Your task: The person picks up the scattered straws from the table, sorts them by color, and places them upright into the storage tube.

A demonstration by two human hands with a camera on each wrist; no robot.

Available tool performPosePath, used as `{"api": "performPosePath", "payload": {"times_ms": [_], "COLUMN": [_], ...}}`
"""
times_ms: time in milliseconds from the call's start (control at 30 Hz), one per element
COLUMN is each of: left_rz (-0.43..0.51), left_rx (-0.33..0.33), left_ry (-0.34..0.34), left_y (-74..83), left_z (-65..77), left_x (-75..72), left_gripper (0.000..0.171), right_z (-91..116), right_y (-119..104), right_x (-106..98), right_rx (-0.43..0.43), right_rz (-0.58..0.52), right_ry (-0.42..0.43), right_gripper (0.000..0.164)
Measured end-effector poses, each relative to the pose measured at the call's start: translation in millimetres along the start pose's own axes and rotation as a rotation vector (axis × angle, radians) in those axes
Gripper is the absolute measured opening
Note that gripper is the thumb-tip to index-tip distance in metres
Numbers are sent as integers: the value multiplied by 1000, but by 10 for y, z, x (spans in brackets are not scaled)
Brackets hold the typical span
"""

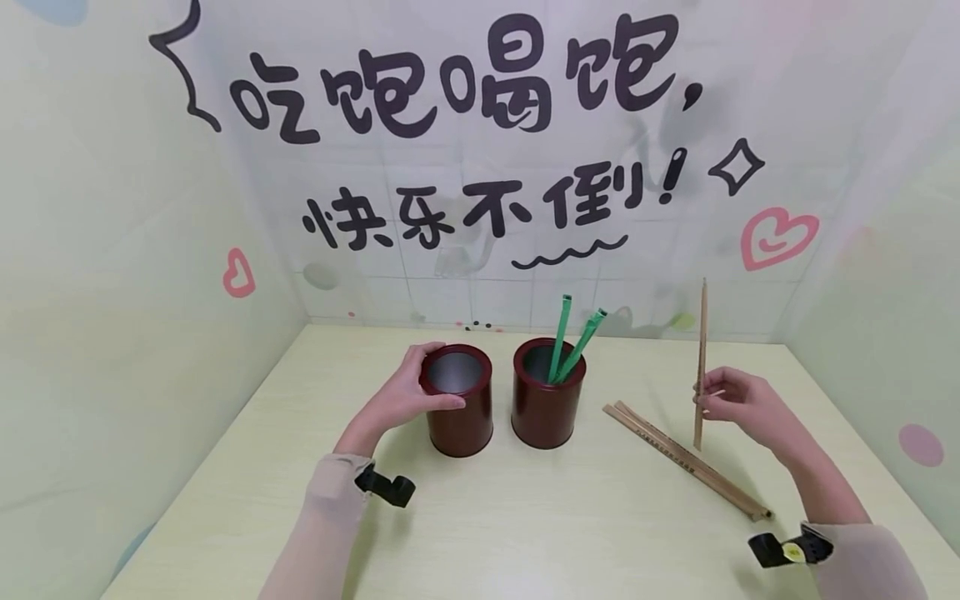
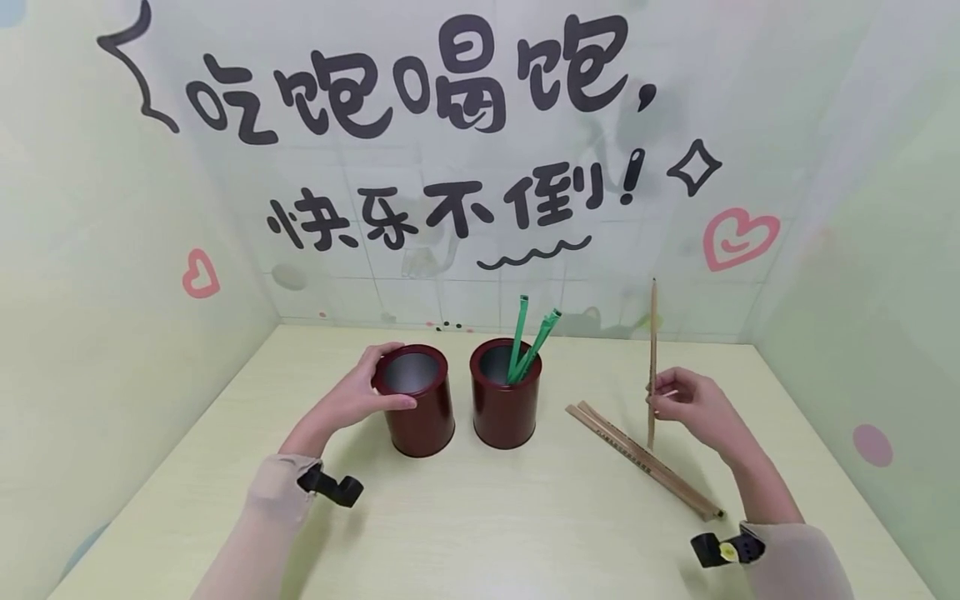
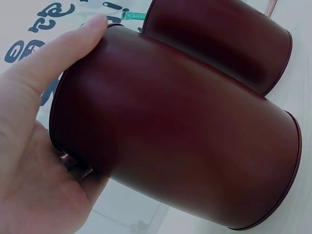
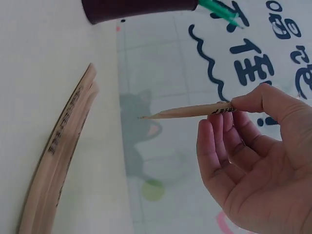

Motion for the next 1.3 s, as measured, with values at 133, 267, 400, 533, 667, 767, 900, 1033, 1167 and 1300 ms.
{"api": "performPosePath", "payload": {"times_ms": [133,267,400,533,667,767,900,1033,1167,1300], "left_rz": [17,3,-6,-13,-10,-7,-6,-3,-9,-10], "left_rx": [11,12,16,22,28,36,43,43,39,34], "left_ry": [-22,-32,-30,-29,-34,-37,-40,-44,-39,-37], "left_y": [13,9,13,21,25,27,26,22,19,13], "left_z": [15,24,22,15,15,17,20,13,3,0], "left_x": [9,9,10,17,21,19,15,21,30,33], "left_gripper": [93,93,93,92,92,92,91,92,93,94], "right_z": [-144,-289,-431,-565,-707,-824,-980,-1108,-1210,-1292], "right_y": [-269,-541,-774,-973,-1146,-1229,-1259,-1279,-1341,-1419], "right_x": [73,184,300,414,553,682,880,1087,1276,1431], "right_rx": [-59,-124,-176,-209,-240,-248,-222,-201,-202,-221], "right_rz": [-41,-40,-119,-228,-258,-265,-270,-278,-276,-218], "right_ry": [51,85,127,155,165,169,178,195,223,236], "right_gripper": [15,15,12,15,13,14,17,19,19,19]}}
Point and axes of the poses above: each hand's wrist, its own z-axis away from the middle knuckle, its own x-axis out of the palm, y = z × x, the point moved 5 cm from there along -z, towards the middle knuckle, and after that the axes turned 15 degrees about -x, right-handed, at the moved point
